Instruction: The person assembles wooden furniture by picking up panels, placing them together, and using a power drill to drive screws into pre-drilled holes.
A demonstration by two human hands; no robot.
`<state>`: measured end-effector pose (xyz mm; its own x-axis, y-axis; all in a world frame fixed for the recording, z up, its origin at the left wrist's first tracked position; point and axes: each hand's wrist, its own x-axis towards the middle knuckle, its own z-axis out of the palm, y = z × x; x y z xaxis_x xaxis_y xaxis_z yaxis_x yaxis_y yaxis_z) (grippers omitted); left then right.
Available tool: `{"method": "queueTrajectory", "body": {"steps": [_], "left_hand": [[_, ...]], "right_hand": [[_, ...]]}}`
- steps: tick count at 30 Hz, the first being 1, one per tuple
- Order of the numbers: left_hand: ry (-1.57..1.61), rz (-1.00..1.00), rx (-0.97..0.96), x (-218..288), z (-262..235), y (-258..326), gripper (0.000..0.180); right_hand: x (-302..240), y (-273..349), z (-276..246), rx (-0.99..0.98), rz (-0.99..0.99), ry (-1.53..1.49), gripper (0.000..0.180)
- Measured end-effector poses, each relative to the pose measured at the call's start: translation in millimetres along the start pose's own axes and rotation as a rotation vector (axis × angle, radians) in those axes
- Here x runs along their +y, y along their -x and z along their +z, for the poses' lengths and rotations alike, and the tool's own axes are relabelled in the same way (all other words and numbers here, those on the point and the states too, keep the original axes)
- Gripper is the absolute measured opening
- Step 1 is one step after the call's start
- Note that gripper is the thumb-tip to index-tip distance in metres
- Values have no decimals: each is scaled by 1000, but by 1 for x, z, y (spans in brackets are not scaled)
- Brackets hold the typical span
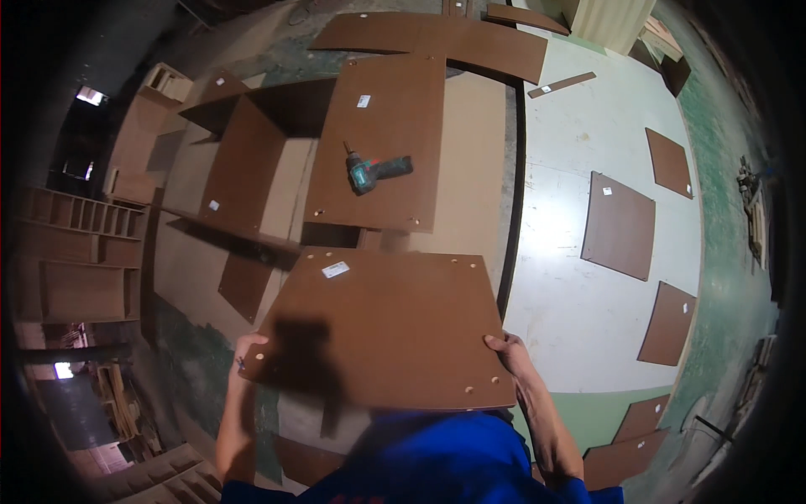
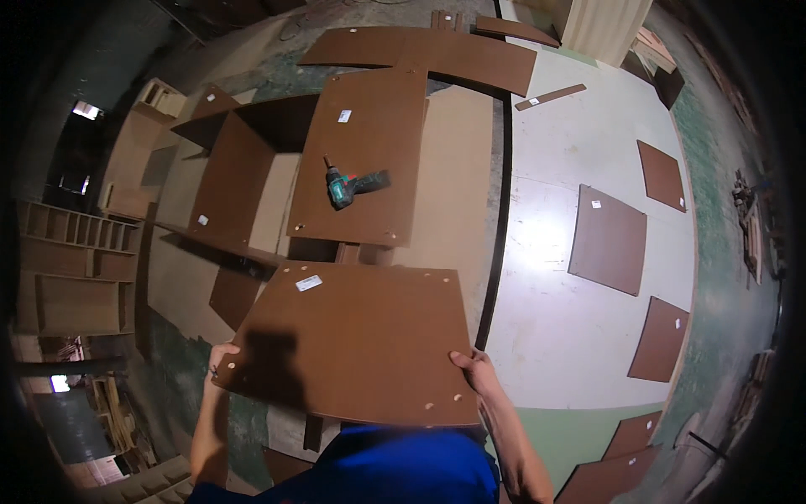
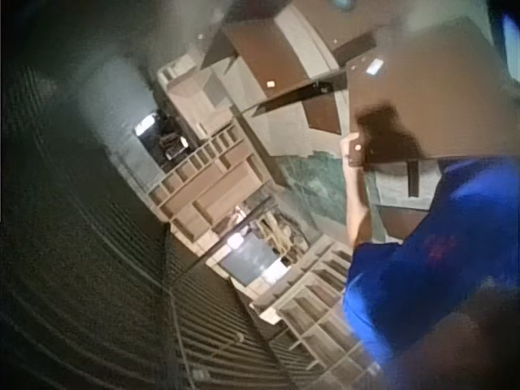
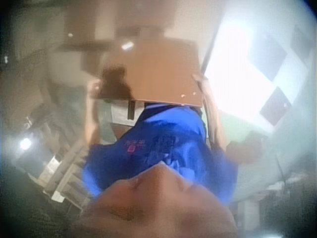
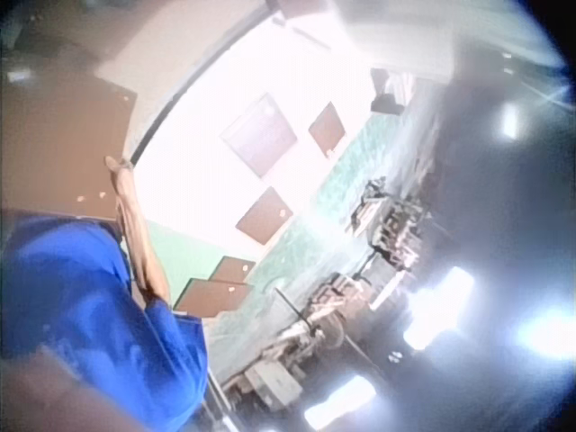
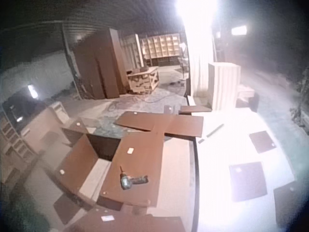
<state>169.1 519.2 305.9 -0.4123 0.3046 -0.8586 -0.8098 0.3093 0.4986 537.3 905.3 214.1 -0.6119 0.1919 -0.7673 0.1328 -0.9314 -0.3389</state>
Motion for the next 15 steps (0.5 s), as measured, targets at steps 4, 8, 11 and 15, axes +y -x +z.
{"method": "queueTrajectory", "body": {"steps": [4,8,11,15], "left_hand": [[133,-93,-154,70,-37,-53,22],[455,-361,-370,116,-62,-102,26],[622,-577,-495,150,-80,-126,31],[508,-331,-443,174,-78,-148,35]], "right_hand": [[-18,-57,73,31,-136,43,60],[-29,-95,105,66,-100,2,64],[-42,-106,151,107,-38,-110,64],[-61,-115,179,140,-13,-149,65]]}}
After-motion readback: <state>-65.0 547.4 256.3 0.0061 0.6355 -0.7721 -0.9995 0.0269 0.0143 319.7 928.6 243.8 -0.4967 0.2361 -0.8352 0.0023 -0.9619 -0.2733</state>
